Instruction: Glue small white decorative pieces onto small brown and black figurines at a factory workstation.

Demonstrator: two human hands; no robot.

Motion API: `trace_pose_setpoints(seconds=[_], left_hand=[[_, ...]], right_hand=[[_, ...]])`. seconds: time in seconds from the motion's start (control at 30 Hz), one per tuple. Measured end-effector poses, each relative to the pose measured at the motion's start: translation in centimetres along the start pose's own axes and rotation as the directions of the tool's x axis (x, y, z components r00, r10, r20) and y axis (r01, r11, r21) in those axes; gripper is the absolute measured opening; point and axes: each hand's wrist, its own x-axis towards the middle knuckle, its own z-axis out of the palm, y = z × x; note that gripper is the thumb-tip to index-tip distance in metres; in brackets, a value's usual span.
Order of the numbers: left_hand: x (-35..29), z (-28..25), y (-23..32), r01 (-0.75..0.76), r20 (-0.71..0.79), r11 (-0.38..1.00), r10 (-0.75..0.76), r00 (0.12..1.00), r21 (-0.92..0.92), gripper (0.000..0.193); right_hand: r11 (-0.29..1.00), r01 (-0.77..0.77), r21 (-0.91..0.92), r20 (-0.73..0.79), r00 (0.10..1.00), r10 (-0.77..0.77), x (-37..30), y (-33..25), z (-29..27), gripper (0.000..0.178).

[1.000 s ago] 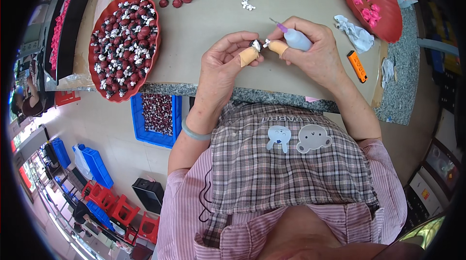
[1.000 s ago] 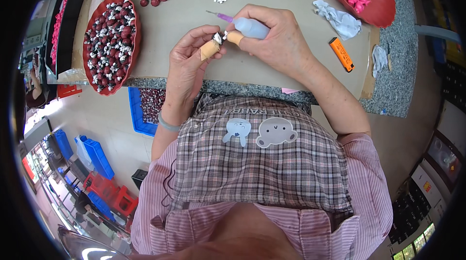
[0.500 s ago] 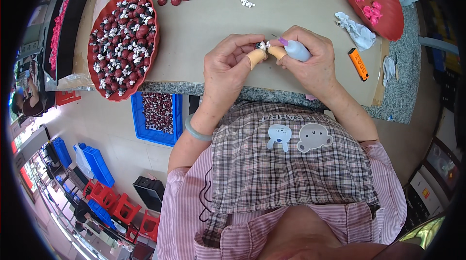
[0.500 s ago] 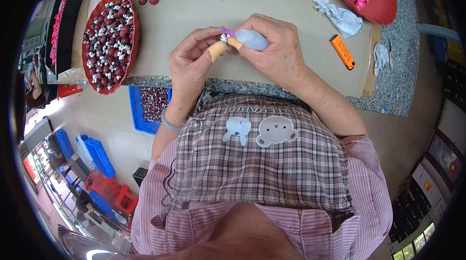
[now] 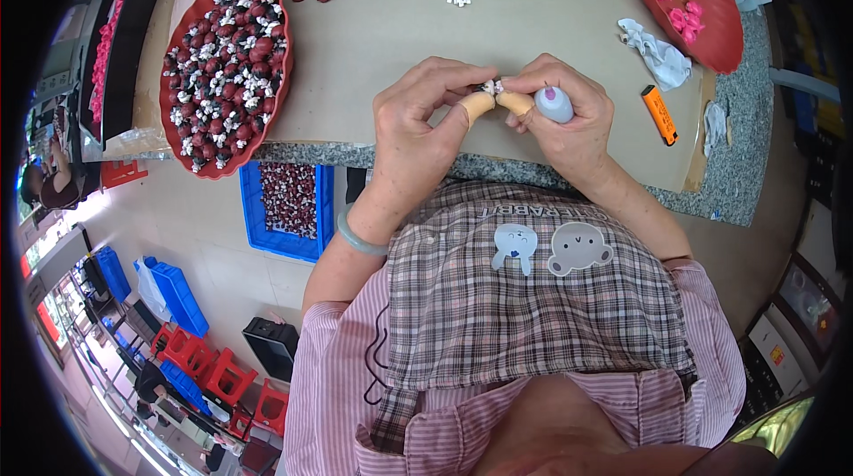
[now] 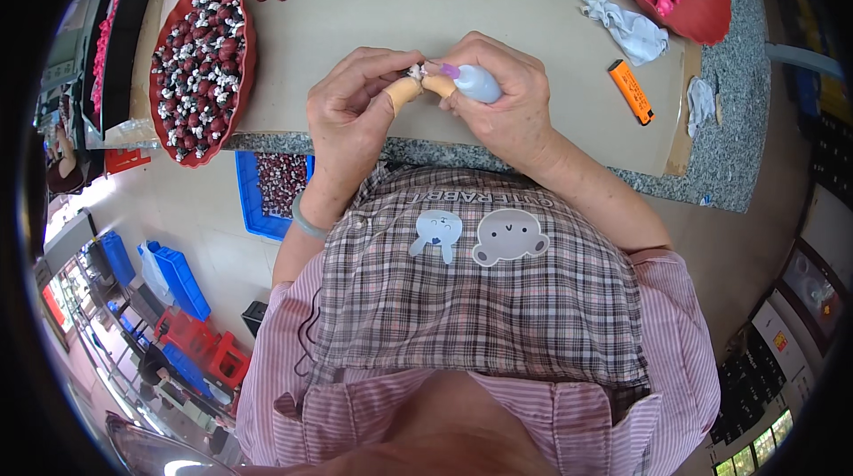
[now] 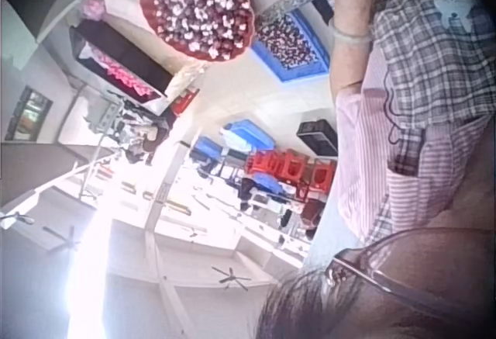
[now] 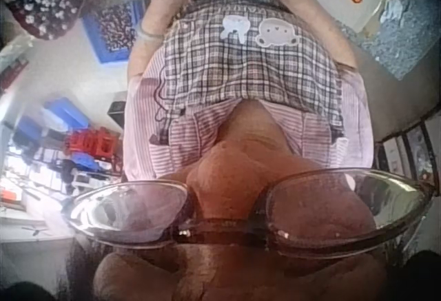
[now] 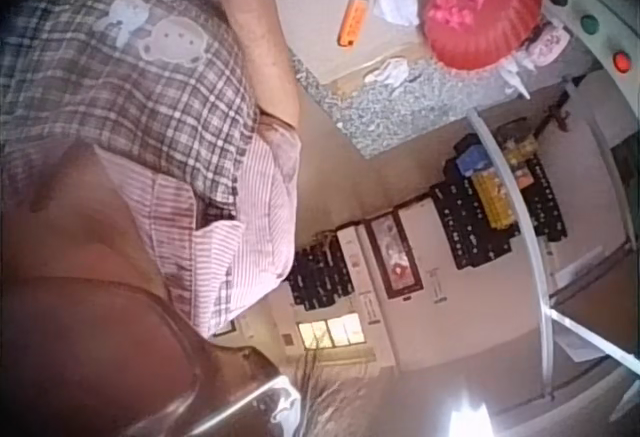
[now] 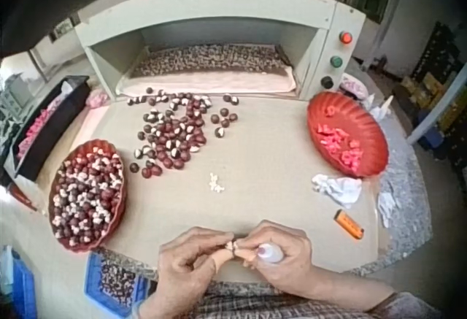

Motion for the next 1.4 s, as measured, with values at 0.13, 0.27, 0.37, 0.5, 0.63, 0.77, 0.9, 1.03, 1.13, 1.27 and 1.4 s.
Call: trace_pose_setpoints(seconds=[0.13, 0.27, 0.37, 0.5, 0.63, 0.77, 0.9, 1.03, 1.13, 1.27, 1.4], left_hand=[[0.7, -0.4, -0.3, 0.158, 0.07, 0.986, -0.154, 0.986, -0.056, 0.029], [2.0, -2.0, 0.0, 0.162, 0.02, 0.969, -0.161, 0.987, -0.186, 0.034], [4.1, -4.9, -1.1, -0.001, -0.075, 0.957, 0.024, 0.997, 0.29, 0.033], [7.2, -5.8, -1.3, -0.134, -0.12, 0.67, 0.319, 0.94, 0.73, 0.031], [9.9, -6.0, -2.7, -0.219, 0.021, 0.382, 0.46, 0.888, 0.898, 0.027], [10.9, -5.4, -3.0, -0.21, 0.099, 0.27, 0.372, 0.923, 0.94, 0.021], [10.9, -5.2, -3.0, -0.252, 0.162, 0.218, 0.362, 0.918, 0.943, 0.016], [10.2, -4.9, -1.8, -0.241, 0.074, 0.454, 0.355, 0.932, 0.858, 0.023], [8.7, -4.9, -0.6, 0.043, -0.057, 0.961, -0.029, 0.998, 0.274, 0.025], [6.1, -4.2, -0.8, 0.316, 0.145, 0.656, -0.302, 0.942, -0.686, 0.024], [4.2, -2.8, -1.3, 0.363, 0.214, 0.458, -0.345, 0.914, -0.812, 0.025]], right_hand=[[0.997, -0.076, -0.03, 0.044, 0.996, 0.077, 0.7, 0.2, -0.5, 0.016], [0.993, -0.02, -0.12, 0.069, 0.997, 0.029, 1.5, -0.1, -1.4, 0.018], [0.982, 0.0, -0.188, 0.132, 0.991, 0.025, 1.5, 0.2, -2.5, 0.018], [0.974, 0.044, -0.224, 0.154, 0.988, -0.009, 1.4, 0.0, -2.5, 0.018], [0.969, 0.026, -0.244, 0.167, 0.986, 0.015, 1.4, 0.1, -2.4, 0.017], [0.967, 0.02, -0.252, 0.16, 0.987, 0.021, 1.3, -0.1, -2.8, 0.017], [0.968, 0.006, -0.251, 0.153, 0.988, 0.034, 1.2, -0.1, -3.1, 0.016], [0.972, -0.047, -0.232, 0.147, 0.986, 0.083, 1.6, -0.3, -3.8, 0.021], [0.984, -0.13, -0.125, 0.107, 0.984, 0.144, 1.7, 0.0, -4.1, 0.032], [0.958, -0.247, 0.144, 0.19, 0.957, 0.219, 1.9, 0.3, -5.6, 0.037], [0.946, -0.297, 0.129, 0.21, 0.941, 0.267, 2.2, -0.3, -6.1, 0.029]])
